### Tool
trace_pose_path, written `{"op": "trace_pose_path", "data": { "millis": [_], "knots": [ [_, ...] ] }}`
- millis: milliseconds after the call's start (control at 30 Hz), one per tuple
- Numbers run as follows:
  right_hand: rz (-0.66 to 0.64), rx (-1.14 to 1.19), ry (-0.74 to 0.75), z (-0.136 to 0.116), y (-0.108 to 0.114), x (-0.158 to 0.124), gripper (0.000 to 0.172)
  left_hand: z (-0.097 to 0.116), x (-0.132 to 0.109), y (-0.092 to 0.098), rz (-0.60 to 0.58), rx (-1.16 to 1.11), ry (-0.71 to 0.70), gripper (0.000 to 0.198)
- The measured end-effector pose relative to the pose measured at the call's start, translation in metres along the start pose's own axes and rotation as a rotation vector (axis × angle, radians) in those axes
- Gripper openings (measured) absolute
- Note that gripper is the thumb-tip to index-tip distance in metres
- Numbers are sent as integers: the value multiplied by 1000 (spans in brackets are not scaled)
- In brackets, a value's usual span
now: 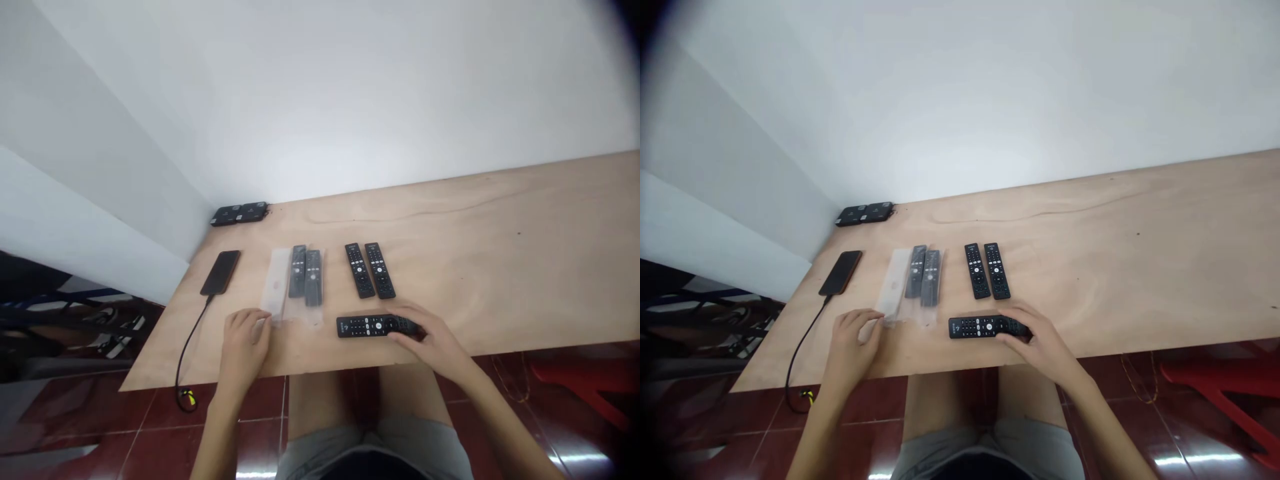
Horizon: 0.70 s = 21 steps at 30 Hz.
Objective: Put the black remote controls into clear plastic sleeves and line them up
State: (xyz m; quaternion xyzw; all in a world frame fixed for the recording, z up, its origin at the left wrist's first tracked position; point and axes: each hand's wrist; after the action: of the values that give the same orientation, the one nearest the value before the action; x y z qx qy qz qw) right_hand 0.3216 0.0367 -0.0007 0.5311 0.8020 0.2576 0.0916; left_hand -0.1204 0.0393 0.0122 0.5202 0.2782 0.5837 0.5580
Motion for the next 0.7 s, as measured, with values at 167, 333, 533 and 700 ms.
{"op": "trace_pose_path", "data": {
  "millis": [167, 333, 533, 700],
  "knots": [
    [-106, -26, 4, 5, 8, -5, 49, -2, 4, -2, -77, -13, 28, 19],
    [-123, 6, 17, 0, 10, -5, 44, 20, 3, 10, -65, -148, 63, 21],
    [-151, 65, -24, -4, 18, -14, 43, 106, -12, -2, -216, -488, 39, 17],
    [-146, 98, -42, 3, 32, -36, 43, 154, -20, -35, -313, -710, 49, 20]
  ]
}}
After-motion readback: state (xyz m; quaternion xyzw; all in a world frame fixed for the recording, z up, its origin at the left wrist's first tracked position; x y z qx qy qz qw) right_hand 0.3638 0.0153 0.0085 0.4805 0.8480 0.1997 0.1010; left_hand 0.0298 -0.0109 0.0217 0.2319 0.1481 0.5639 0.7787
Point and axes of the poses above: each hand's wrist, its own x-axis towards the middle knuckle, its own y-axis out of the back of the hand, z = x × y, and after that the axes turned 10 degrees about -z, right-handed
